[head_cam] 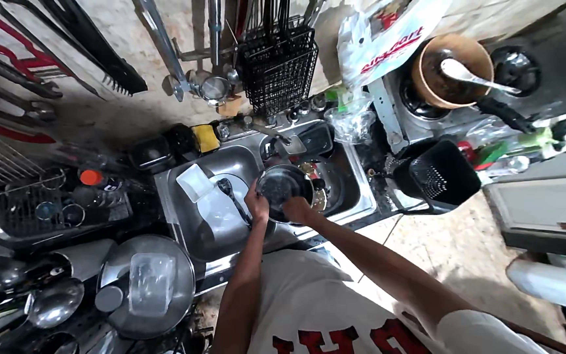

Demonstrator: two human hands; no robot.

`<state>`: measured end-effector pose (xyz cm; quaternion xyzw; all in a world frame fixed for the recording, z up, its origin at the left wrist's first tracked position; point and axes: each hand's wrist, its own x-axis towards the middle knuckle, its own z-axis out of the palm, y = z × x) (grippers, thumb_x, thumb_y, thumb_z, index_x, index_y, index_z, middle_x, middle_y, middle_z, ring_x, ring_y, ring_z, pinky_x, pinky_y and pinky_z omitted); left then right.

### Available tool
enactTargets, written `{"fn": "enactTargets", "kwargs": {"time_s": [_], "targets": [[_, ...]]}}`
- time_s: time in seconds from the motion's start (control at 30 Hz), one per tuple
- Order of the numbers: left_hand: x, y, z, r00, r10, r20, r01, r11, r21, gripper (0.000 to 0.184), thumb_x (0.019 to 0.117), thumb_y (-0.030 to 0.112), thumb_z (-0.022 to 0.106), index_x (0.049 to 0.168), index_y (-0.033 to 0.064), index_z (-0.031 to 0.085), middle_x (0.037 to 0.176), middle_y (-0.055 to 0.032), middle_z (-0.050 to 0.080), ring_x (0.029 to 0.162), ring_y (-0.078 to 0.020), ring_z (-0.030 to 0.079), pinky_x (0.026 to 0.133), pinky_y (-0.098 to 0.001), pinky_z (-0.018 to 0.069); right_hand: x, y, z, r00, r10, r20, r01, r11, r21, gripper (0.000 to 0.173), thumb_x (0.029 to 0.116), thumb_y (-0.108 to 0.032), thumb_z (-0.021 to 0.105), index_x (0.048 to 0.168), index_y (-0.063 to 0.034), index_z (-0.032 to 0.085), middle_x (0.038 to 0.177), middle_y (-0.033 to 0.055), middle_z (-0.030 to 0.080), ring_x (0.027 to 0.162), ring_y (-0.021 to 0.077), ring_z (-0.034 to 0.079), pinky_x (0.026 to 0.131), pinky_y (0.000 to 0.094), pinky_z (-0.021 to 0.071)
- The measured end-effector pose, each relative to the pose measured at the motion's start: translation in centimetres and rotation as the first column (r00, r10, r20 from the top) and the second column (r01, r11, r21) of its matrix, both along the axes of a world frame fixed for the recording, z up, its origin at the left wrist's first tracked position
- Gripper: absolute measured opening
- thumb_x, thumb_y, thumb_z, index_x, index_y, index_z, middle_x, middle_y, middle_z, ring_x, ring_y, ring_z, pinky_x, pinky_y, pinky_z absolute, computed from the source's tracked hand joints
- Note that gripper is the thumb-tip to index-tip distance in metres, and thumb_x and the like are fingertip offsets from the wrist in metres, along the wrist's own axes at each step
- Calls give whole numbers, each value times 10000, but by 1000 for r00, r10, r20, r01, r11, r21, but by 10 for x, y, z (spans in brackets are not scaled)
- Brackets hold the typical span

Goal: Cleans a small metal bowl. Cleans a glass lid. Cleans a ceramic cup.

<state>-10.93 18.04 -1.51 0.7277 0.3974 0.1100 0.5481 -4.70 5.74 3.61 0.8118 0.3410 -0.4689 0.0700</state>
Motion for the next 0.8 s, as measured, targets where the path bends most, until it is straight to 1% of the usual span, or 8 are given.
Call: {"fn": "enactTargets", "kwargs": {"time_s": [0.1,0.23,0.33,0.4,0.47,0.57,0.7,0.8], "targets": [[-3,2,-2,1000,10,20,-9,1000,-10,440,997,-3,510,1399,137,623,1244,-120,708,1128,-244,681,993,-479,541,-2,23,-22,935,-256,-246,323,902,286,368,999,-239,623,1236,40,659,1244,266,660,1211,405,614,1064,595,454],[-1,3,-2,999,26,48,-25,999,-22,430,994,-6,502,1387,112,629,1259,-129,702,1152,-250,673,1010,-493,532,-14,35,-49,755,-512,-409,652,655,382,404,1010,-342,616,1301,-66,660,1254,168,692,1205,278,642,1079,514,488],[0,7,-2,1000,9,6,-9,1000,1,422,1001,-2,510,1382,131,634,1266,-117,702,1162,-246,673,1018,-495,531,0,3,-20,950,-221,-220,267,940,211,495,1055,-442,486,1229,-17,671,1256,237,664,1217,388,618,1038,623,462],[-3,2,-4,1000,28,14,-28,1000,10,433,991,-18,520,1386,122,631,1280,-115,698,1166,-239,672,1023,-476,533,16,-14,8,999,11,-44,-12,1000,-17,493,1043,-399,504,1220,31,670,1322,300,614,1256,497,572,991,721,449],[-2,-3,-5,999,44,27,-44,999,-6,444,998,-25,501,1416,89,601,1319,-141,673,1196,-250,654,1049,-455,512,33,-23,18,995,40,87,-32,995,-93,378,1002,-251,598,1188,65,687,1365,315,575,1281,524,533,1009,736,437],[-1,-10,-2,996,88,24,-88,996,-8,446,986,-33,509,1399,94,620,1290,-137,688,1169,-242,665,1031,-439,522,16,-26,10,998,21,62,-18,999,-48,418,976,-308,607,1144,65,697,1309,314,611,1251,519,556,1000,738,438],[-1,-13,2,996,80,26,-81,996,26,430,977,-28,535,1379,87,632,1275,-138,699,1164,-253,677,1033,-468,528,-19,-12,7,975,-46,-218,88,979,184,418,1109,-263,403,1388,-29,610,1357,251,631,1313,426,565,1117,626,399],[-3,-13,-2,997,80,19,-81,996,50,444,977,-26,532,1395,97,620,1215,-140,715,1091,-255,694,977,-466,553,-5,-18,19,995,43,-86,-42,999,19,450,1063,-352,475,1237,17,667,1267,286,652,1230,485,595,1005,704,444]]}}
